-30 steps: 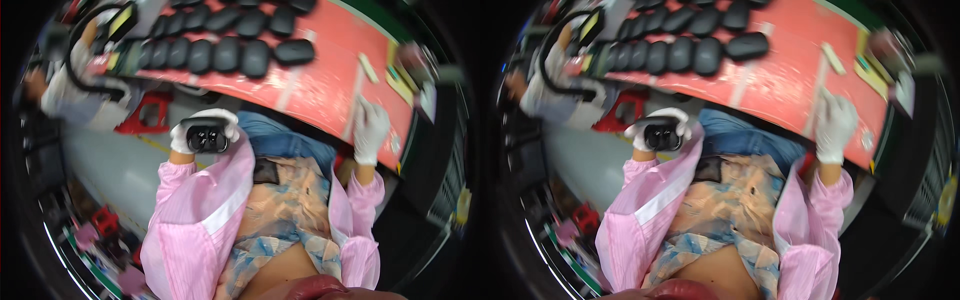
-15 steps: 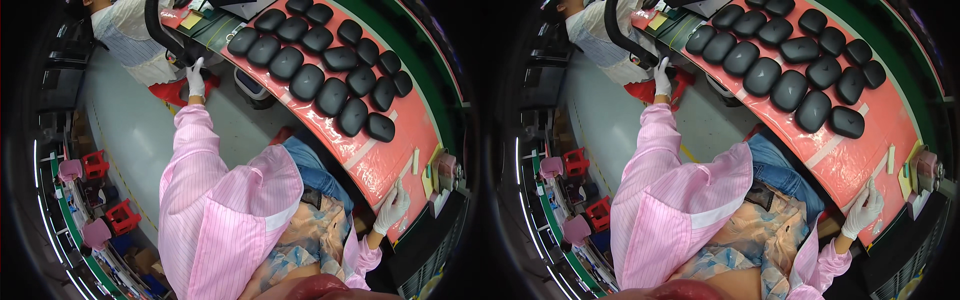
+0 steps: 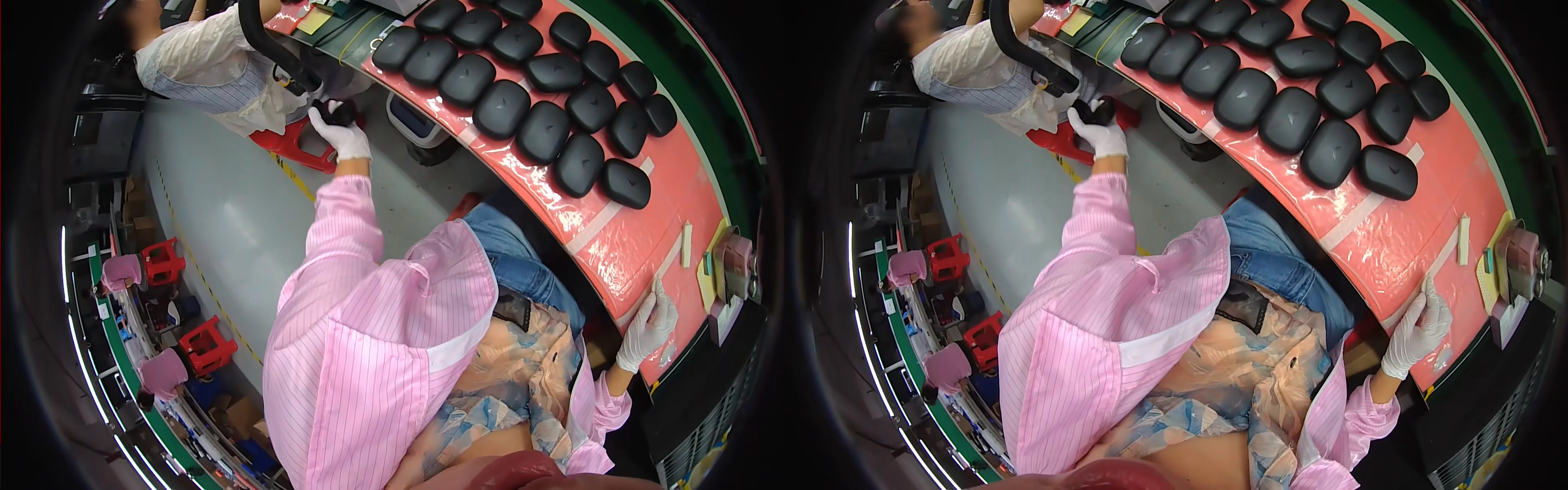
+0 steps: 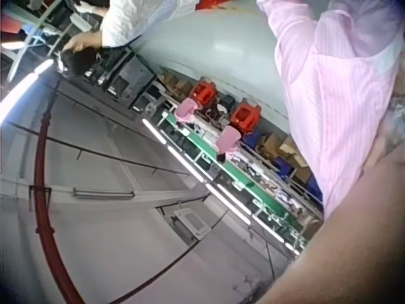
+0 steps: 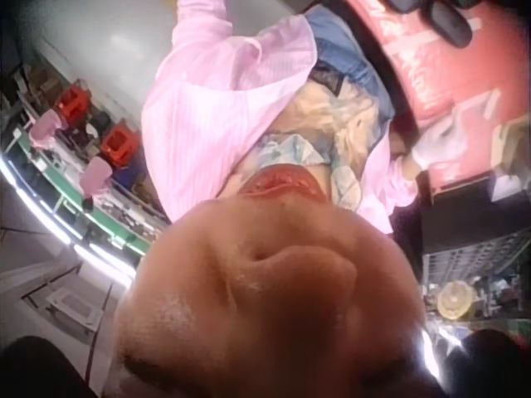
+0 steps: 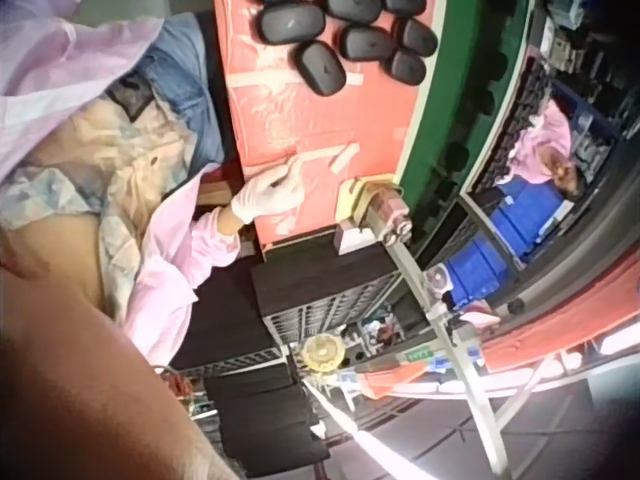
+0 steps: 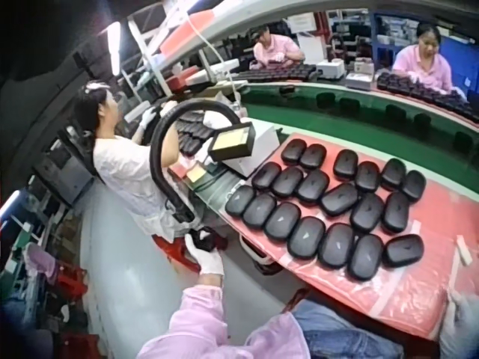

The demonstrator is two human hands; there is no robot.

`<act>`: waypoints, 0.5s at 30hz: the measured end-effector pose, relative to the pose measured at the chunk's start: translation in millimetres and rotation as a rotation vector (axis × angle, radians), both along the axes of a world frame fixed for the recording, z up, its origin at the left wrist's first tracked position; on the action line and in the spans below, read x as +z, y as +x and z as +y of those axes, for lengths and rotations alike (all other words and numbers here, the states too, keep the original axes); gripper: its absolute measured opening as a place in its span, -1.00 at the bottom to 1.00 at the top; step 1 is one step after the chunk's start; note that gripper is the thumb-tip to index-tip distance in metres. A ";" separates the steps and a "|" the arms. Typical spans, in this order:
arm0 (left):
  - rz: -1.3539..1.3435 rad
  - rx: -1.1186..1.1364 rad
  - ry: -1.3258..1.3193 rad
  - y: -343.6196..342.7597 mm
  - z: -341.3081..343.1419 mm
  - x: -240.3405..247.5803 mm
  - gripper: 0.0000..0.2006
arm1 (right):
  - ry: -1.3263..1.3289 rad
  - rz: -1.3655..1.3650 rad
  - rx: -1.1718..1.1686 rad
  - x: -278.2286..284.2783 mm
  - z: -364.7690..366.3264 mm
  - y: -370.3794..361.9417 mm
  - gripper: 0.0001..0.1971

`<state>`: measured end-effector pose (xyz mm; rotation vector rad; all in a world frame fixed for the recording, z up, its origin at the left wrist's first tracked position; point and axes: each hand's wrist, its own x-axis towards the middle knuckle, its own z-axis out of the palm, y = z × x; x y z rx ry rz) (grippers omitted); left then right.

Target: Inspecting and cleaning earbud charging cases on an electronics factory assembly line.

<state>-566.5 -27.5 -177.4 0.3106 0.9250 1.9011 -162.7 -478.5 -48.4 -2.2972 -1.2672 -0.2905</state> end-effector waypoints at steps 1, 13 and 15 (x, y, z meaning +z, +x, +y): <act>-0.005 -0.107 0.019 9.8 -30.2 11.7 -0.47 | -0.002 0.002 -0.005 -0.1 -2.2 -1.9 -0.77; 0.232 -1.484 0.486 172.8 -206.3 191.3 0.00 | 0.250 0.219 0.783 94.4 116.8 -63.4 -0.72; 0.004 -1.544 0.477 187.5 -214.3 188.6 -0.03 | 0.198 0.176 0.844 93.0 113.0 -66.0 -0.70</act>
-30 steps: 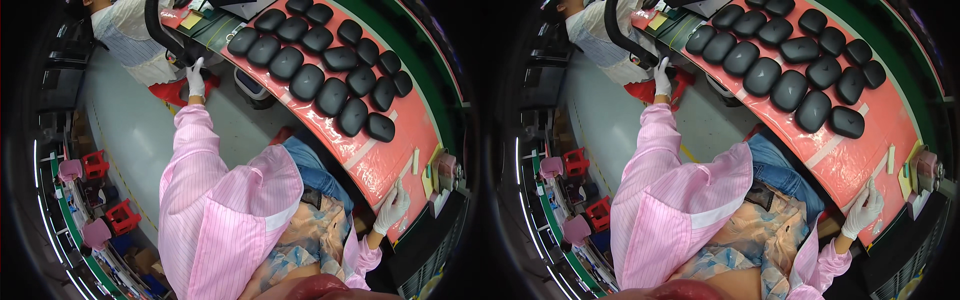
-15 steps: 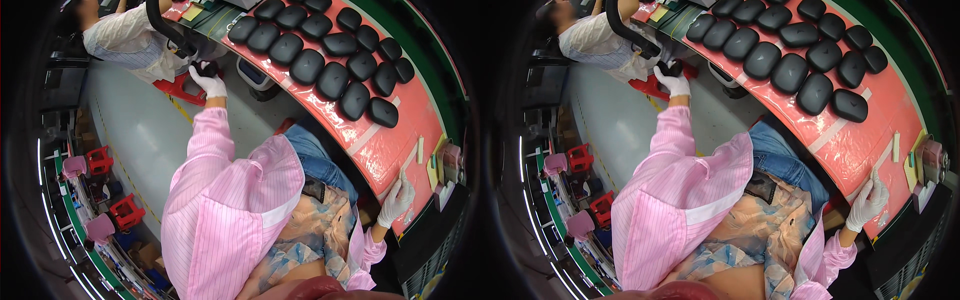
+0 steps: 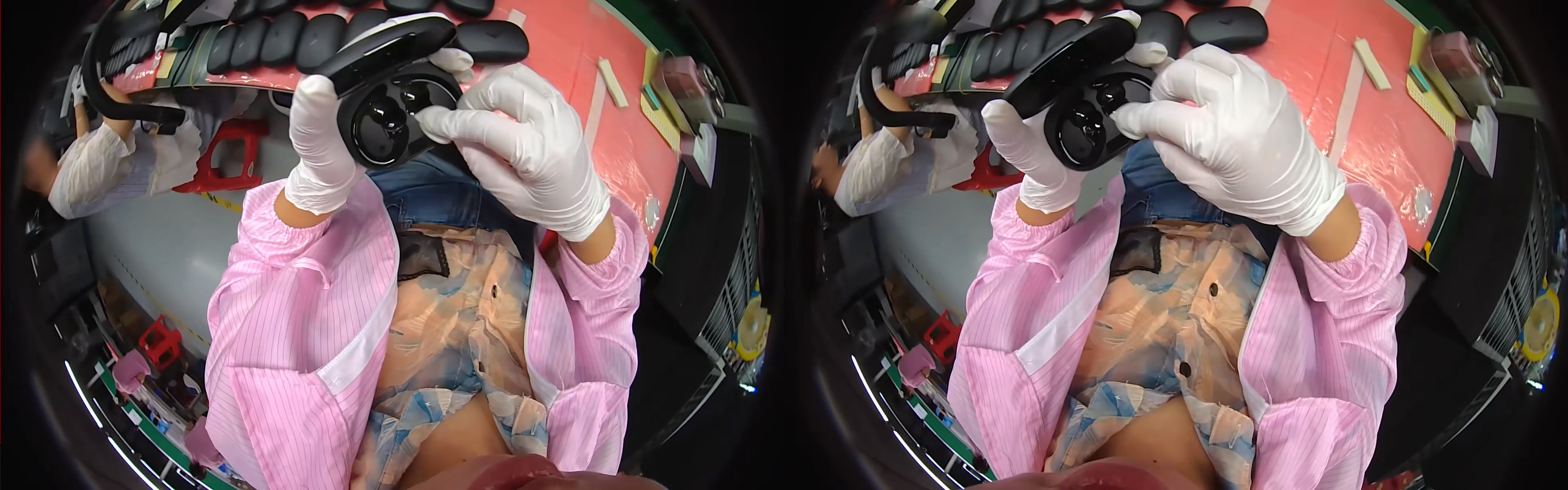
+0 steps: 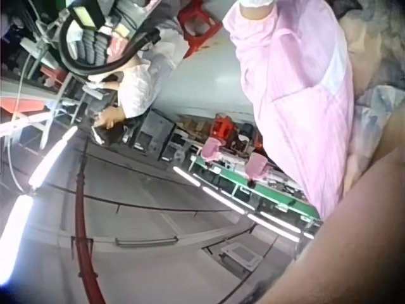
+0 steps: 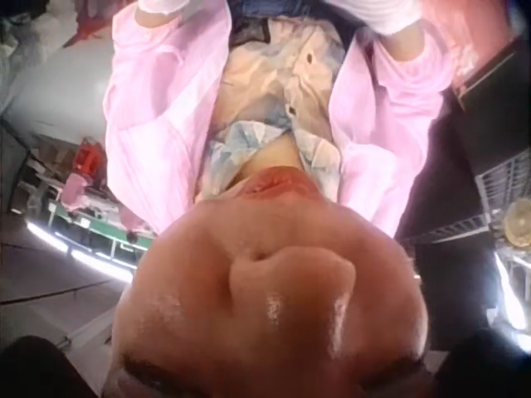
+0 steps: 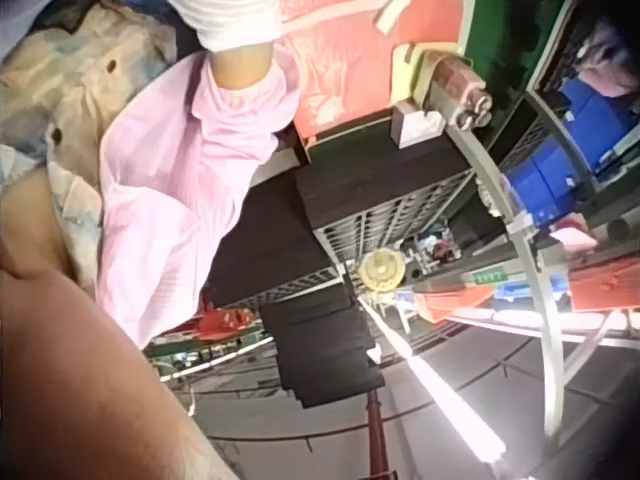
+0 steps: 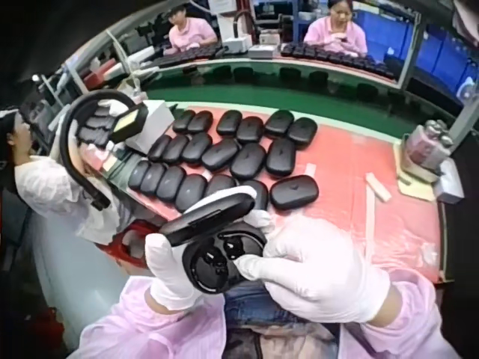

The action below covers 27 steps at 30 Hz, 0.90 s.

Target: Inspecting and cleaning earbud charging cases on an electronics factory assembly line.

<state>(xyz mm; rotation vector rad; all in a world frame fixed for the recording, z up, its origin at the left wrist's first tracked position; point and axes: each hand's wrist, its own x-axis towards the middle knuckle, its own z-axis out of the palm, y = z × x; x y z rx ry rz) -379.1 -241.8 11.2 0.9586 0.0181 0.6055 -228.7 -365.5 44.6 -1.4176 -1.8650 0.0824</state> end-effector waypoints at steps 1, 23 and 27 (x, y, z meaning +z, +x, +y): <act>0.002 -0.007 0.000 2.3 -2.2 0.9 -0.03 | -0.008 -0.063 -0.021 3.8 -6.3 7.5 -0.71; 0.434 -0.229 -0.693 27.0 -25.0 15.5 -0.26 | 0.260 0.038 -0.130 -6.4 21.6 48.6 -0.77; 0.473 -0.197 -0.624 26.2 -25.8 17.9 -0.30 | -0.068 -0.304 0.132 -5.3 11.1 40.4 -0.69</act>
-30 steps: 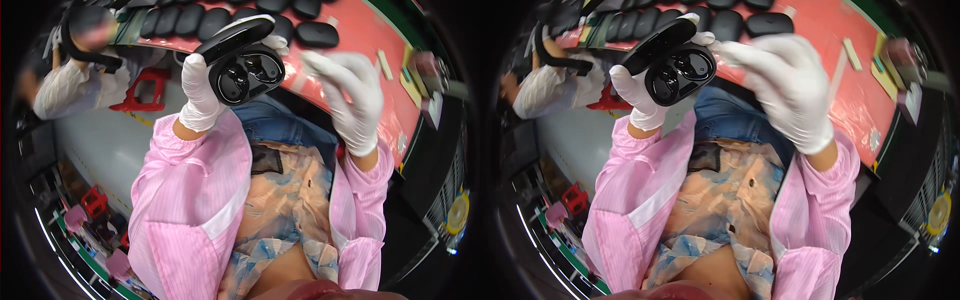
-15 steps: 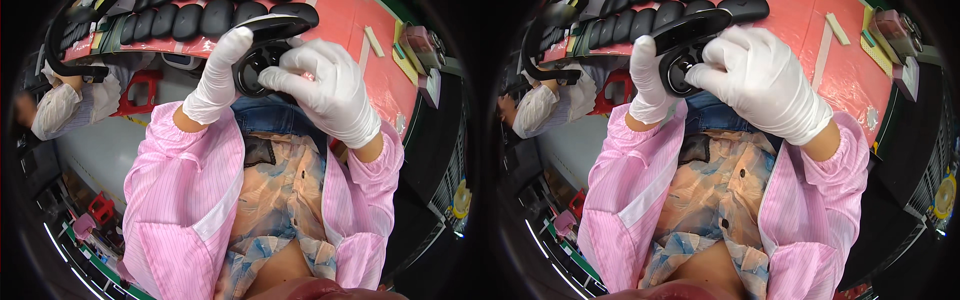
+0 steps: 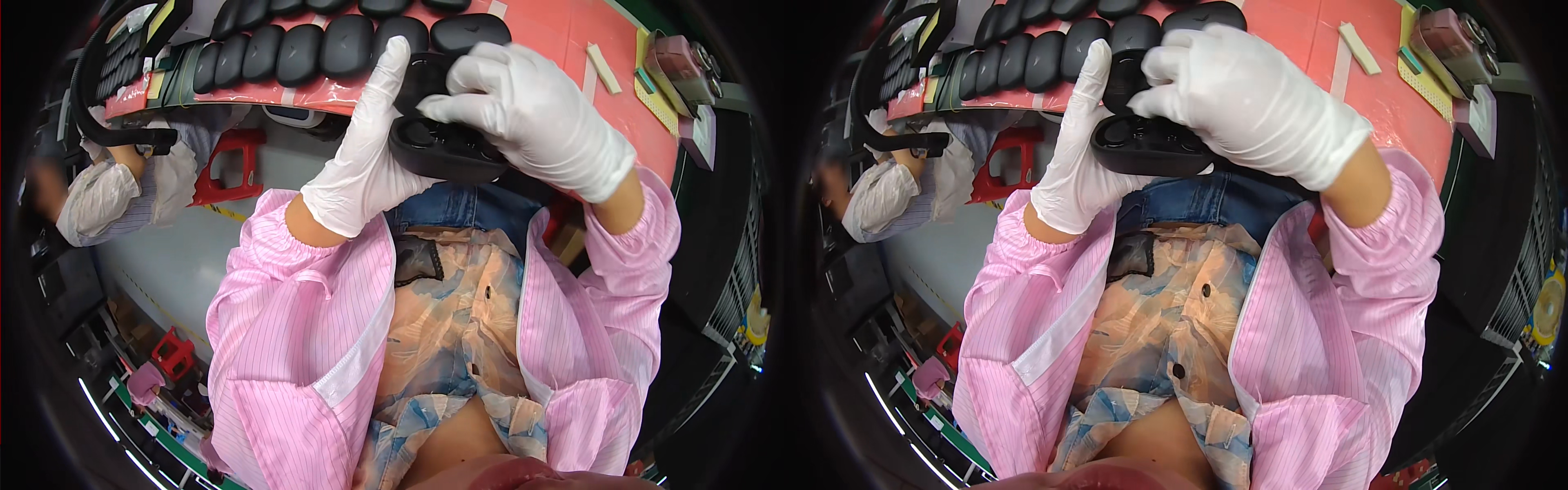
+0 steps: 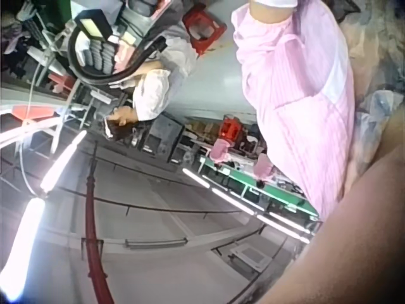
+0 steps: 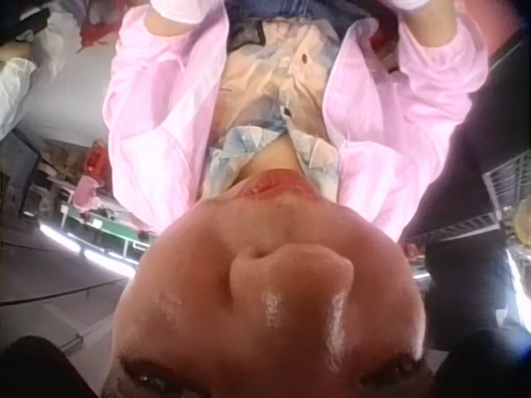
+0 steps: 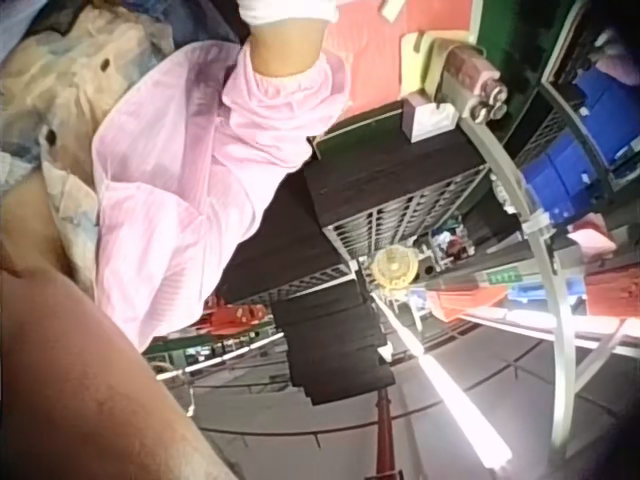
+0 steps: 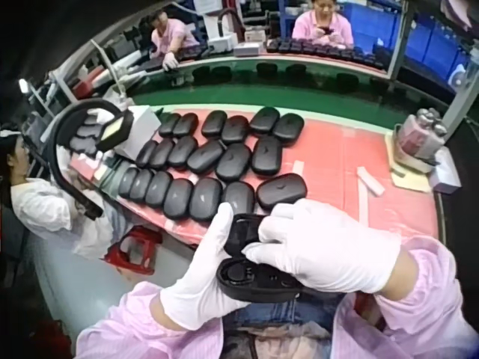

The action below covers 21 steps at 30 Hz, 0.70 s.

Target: Inspecting and cleaning earbud charging cases on an electronics factory assembly line.

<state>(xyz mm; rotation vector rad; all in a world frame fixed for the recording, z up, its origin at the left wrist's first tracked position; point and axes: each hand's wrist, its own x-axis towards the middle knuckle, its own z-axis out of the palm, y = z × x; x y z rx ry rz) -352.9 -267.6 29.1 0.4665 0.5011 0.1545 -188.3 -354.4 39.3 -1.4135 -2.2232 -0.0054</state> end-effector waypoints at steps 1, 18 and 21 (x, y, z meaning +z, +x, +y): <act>0.004 0.024 -0.094 -2.6 2.1 -7.8 -0.26 | -0.031 -0.062 -0.043 3.6 -6.9 4.7 -0.69; 0.036 0.125 -0.296 9.9 -10.5 -17.4 -0.65 | 0.063 1.351 -0.735 -57.0 -59.9 13.9 -0.77; 0.015 0.162 -0.411 17.7 -14.3 -31.6 -0.74 | 0.068 1.001 -0.724 -51.7 -54.1 -11.1 -0.75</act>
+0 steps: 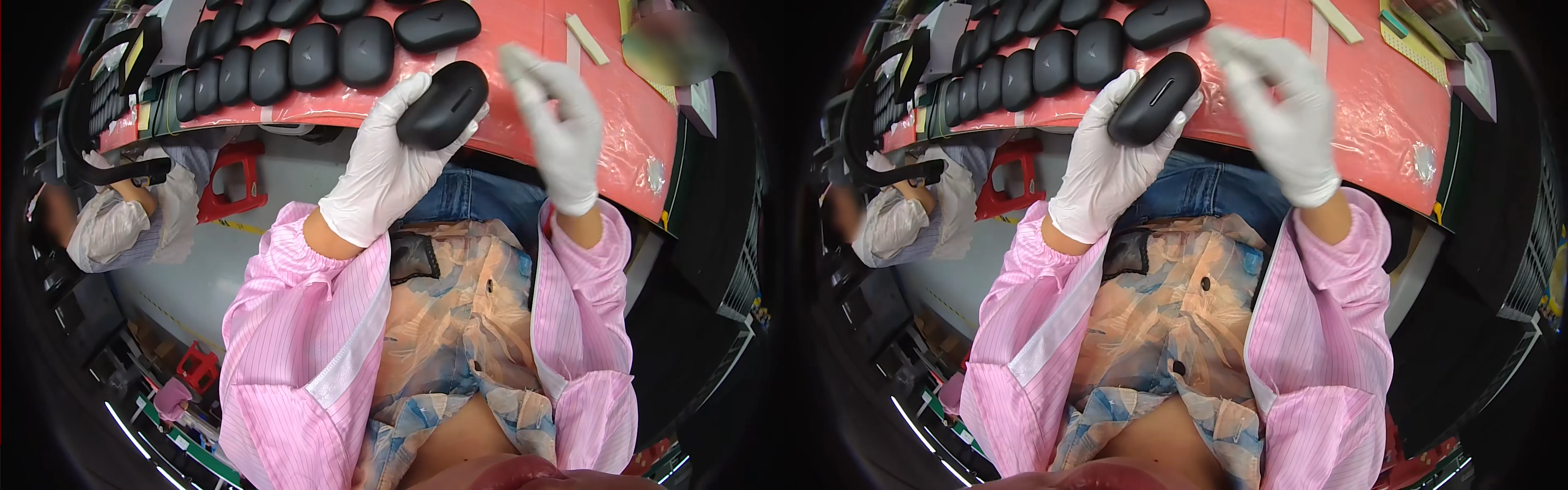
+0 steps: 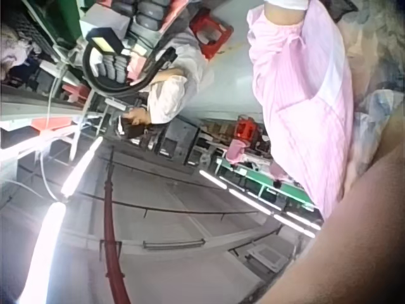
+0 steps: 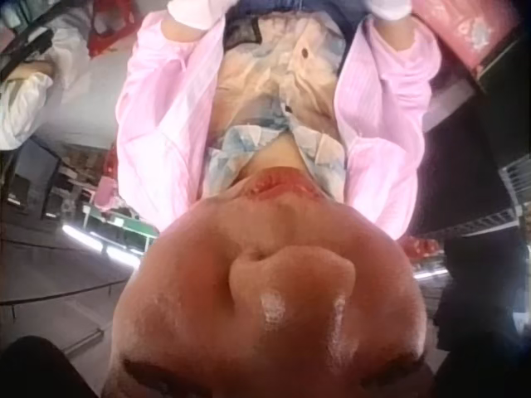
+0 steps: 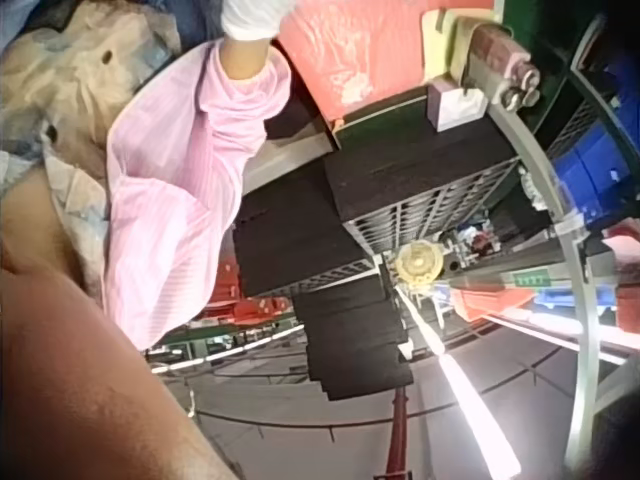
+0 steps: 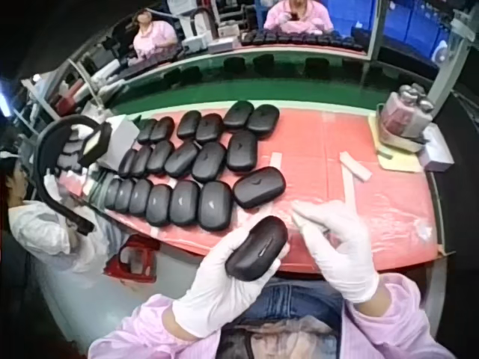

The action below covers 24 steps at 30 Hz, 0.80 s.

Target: Inspecting and cleaning earbud charging cases on an electronics factory assembly line.

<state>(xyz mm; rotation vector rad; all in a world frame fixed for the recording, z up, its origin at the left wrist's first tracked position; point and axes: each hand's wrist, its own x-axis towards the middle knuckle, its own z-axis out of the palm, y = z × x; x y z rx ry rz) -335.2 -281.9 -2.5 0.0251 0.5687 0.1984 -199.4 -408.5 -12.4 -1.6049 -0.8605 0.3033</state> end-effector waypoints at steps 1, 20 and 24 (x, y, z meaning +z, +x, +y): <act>-0.040 0.040 0.039 -2.8 -3.5 -6.7 -0.68 | 0.004 0.006 -0.008 6.7 0.7 -16.2 -0.75; 0.138 -0.076 1.723 0.6 -23.7 -3.3 -0.23 | 0.099 1.038 0.234 -4.4 -32.4 -11.7 -0.67; 0.190 0.153 2.287 8.3 -18.9 -3.2 -0.32 | -0.013 -0.148 -0.136 -3.0 -18.4 -28.7 -0.56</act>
